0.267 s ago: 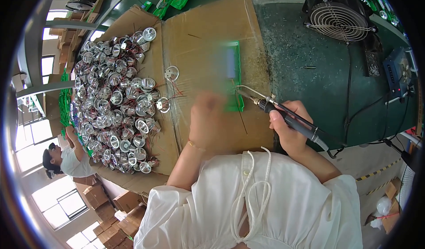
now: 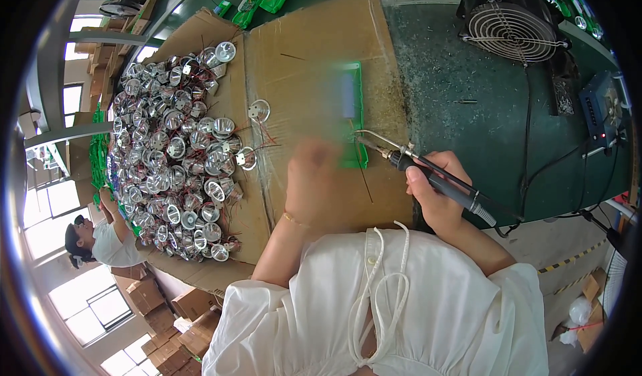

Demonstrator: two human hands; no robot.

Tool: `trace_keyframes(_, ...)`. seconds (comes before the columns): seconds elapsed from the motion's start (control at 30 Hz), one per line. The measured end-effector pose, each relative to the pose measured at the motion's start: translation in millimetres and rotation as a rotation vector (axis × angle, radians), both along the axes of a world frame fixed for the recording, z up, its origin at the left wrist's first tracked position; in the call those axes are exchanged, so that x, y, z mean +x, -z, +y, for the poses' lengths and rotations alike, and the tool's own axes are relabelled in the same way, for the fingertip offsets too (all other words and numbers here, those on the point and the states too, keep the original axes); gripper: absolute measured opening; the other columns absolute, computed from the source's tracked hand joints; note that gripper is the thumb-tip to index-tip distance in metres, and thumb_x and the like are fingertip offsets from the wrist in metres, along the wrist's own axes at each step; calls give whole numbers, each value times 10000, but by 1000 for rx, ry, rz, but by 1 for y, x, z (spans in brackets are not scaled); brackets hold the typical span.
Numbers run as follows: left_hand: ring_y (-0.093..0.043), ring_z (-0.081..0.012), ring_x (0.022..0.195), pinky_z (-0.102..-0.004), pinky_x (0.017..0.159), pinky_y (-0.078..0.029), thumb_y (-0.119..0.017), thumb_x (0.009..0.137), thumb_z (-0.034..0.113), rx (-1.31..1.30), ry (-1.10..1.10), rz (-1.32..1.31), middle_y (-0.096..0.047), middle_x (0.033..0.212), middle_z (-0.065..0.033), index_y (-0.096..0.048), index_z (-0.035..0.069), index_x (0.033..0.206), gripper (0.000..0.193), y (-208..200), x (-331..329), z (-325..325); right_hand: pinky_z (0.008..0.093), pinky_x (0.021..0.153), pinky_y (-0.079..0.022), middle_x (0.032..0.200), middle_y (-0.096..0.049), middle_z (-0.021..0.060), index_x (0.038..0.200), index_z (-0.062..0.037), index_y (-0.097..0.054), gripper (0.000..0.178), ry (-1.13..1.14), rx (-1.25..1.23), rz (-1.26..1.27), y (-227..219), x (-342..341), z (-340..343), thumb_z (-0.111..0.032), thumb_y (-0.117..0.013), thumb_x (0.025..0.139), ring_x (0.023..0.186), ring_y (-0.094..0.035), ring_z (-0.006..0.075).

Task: Soldering electronic components and wires onto small circuit boards for portable lights.

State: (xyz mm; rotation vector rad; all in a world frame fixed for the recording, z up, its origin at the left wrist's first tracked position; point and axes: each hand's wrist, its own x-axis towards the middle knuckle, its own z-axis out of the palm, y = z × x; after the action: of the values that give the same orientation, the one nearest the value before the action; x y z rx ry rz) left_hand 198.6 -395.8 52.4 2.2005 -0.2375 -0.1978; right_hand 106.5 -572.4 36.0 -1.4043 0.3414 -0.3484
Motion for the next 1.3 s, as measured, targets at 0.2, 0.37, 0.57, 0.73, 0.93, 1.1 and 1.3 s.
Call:
trace_keyframes(0.2,-563,-190,603,-282,566,-455,-607,804,134,10,-11,7,-546,766,-107,-577,-15,794,152,0,0,-1,210,460,-434,650,-562,70,835,11,-490,159,-13,2,16,0,2,0,-58,-621,779,517,-530,82)
trace_keyframes(0.37,-565,-190,602,-280,560,-455,-605,799,123,-19,-22,7,-547,766,-105,-575,-15,790,142,1,0,-1,209,465,-433,653,-563,69,837,7,-487,160,-11,28,18,1,3,1,-59,-620,779,518,-528,81)
trace_keyframes(0.57,-569,-189,602,-279,561,-457,-603,776,93,-8,-42,22,-546,761,-100,-564,-15,766,115,-3,-1,-2,209,468,-434,658,-565,69,837,2,-486,160,-71,0,17,0,6,2,-62,-622,781,519,-524,80)
trace_keyframes(0.73,-574,-194,595,-287,558,-461,-606,767,93,-28,-42,16,-548,758,-101,-564,-10,745,114,-2,0,-2,208,464,-433,649,-564,69,832,-2,-486,156,-55,55,37,0,10,5,-76,-618,790,514,-523,81)
trace_keyframes(0.93,-576,-198,596,-292,565,-463,-605,766,97,-21,-30,-13,-551,763,-102,-568,-9,739,115,0,1,-2,205,459,-427,619,-558,65,838,-9,-482,150,-66,79,87,2,10,3,-83,-607,800,506,-524,83)
trace_keyframes(1.1,-578,-199,600,-291,568,-462,-604,766,95,-12,-34,3,-551,761,-101,-570,-8,741,111,-1,1,-1,203,453,-422,638,-561,71,844,-9,-478,141,-8,144,48,3,8,2,-82,-594,809,509,-526,86)
trace_keyframes(1.3,-583,-197,606,-290,564,-464,-612,764,106,-12,-35,21,-562,761,-103,-568,-5,742,121,0,2,0,201,451,-417,657,-548,73,862,-8,-468,142,-9,128,-3,6,6,-2,-74,-584,812,514,-526,91)
